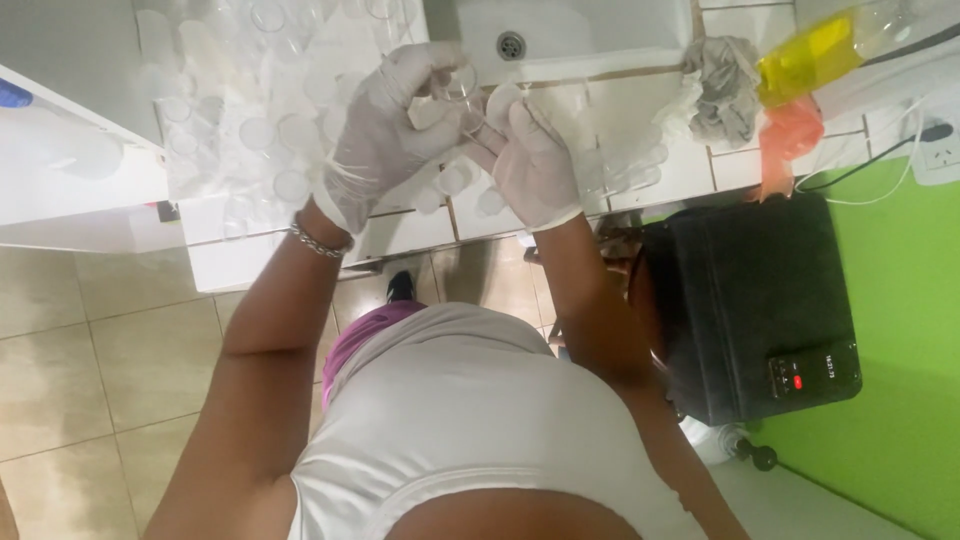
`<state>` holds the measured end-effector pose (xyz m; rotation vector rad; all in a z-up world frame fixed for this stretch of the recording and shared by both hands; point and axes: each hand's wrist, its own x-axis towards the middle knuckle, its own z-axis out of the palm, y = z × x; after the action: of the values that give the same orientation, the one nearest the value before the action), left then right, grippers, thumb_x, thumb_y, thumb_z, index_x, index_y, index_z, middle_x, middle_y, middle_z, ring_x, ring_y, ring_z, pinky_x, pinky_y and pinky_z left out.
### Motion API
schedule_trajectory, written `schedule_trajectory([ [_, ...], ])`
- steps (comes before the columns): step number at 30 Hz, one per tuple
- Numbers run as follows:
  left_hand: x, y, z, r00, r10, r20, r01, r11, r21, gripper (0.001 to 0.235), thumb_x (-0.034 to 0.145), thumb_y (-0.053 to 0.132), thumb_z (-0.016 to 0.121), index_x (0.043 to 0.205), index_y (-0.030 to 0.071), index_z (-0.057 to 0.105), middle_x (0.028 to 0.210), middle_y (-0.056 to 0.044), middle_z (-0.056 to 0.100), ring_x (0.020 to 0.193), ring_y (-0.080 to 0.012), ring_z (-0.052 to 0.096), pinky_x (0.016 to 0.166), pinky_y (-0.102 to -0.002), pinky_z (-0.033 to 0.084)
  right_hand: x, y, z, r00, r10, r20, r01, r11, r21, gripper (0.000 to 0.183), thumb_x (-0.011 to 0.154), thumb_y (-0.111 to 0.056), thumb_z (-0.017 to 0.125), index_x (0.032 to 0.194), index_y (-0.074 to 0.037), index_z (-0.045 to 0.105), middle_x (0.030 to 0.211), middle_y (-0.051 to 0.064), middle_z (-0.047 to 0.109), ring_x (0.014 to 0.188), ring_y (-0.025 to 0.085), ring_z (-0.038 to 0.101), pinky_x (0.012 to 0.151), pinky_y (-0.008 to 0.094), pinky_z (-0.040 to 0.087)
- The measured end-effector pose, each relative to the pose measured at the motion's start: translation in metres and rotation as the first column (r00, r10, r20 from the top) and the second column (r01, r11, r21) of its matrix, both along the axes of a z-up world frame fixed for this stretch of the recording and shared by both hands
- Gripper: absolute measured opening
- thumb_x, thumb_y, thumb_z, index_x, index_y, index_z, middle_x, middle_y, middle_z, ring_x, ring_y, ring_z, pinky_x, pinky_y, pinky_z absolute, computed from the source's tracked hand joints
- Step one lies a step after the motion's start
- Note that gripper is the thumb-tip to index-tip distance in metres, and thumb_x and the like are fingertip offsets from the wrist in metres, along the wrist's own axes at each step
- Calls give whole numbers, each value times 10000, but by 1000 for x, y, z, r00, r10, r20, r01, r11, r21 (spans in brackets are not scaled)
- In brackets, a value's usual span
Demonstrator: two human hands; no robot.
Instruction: The person stands at a counter and repeatedly picks up small, clear plastic cups and lids. They place the lids onto the cups, pressing them down to secure them, and then set the assembled containers back onto the counter among a large pile of similar items.
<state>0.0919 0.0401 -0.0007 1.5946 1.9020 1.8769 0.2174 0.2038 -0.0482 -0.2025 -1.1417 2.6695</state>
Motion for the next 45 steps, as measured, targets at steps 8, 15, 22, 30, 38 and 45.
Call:
schedule_trajectory([
  [8, 46, 16, -19, 956, -166, 241, 161, 986, 41, 382, 1041, 132, 676, 1382, 46, 529, 1333, -98, 591, 1276, -231, 578, 1136, -370, 489, 35, -9, 15, 986, -141, 93, 133, 987, 93, 210, 1054, -214, 586, 1177, -64, 666, 1168, 103, 707, 1122, 246, 681, 1020, 415, 565],
  [15, 75, 9, -24, 991, -72, 116, 82, 993, -88, 333, 1009, 113, 661, 1295, 27, 513, 1144, -82, 564, 1016, -187, 547, 912, -310, 516, 66, 17, 36, 955, -256, 147, 191, 915, 354, 679, 1047, -111, 562, 1657, -151, 267, 799, -12, 532, 772, 119, 572, 792, 280, 495],
  [22, 99, 5, -6, 988, -145, 53, 151, 980, -133, 293, 1022, 206, 693, 1262, 97, 565, 1008, -27, 622, 847, -161, 575, 769, -292, 499, 85, 5, 42, 990, -129, -59, 141, 847, 513, 334, 1120, -204, 445, 1317, 19, 598, 1229, 167, 719, 1219, 245, 671, 1156, 373, 501],
  [30, 113, 5, -8, 873, -153, 463, 260, 949, -177, 297, 1010, 193, 644, 1294, 140, 575, 678, 84, 441, 618, -41, 395, 582, -194, 356, 90, -6, 39, 987, -98, -130, 163, 592, 790, 647, 921, -325, 811, 1412, -48, 494, 1439, 114, 553, 1370, 247, 550, 1219, 406, 475],
  [38, 115, 5, -9, 924, 13, 383, 115, 943, -311, 300, 953, 166, 644, 1222, 131, 517, 684, 81, 474, 618, -61, 440, 594, -227, 409, 92, -12, 45, 960, -262, -97, 178, 308, 935, 499, 964, -139, 779, 1415, -93, 571, 1338, 130, 669, 1251, 255, 689, 1154, 371, 546],
  [45, 115, 8, -22, 967, 63, 247, 41, 917, -396, 390, 953, 155, 661, 1291, 115, 470, 700, 39, 512, 626, -131, 518, 608, -312, 456, 93, -15, 38, 908, -412, -82, 106, 36, 994, 382, 974, -277, 724, 1337, -164, 685, 1326, 28, 667, 1298, 231, 566, 1115, 364, 490],
])
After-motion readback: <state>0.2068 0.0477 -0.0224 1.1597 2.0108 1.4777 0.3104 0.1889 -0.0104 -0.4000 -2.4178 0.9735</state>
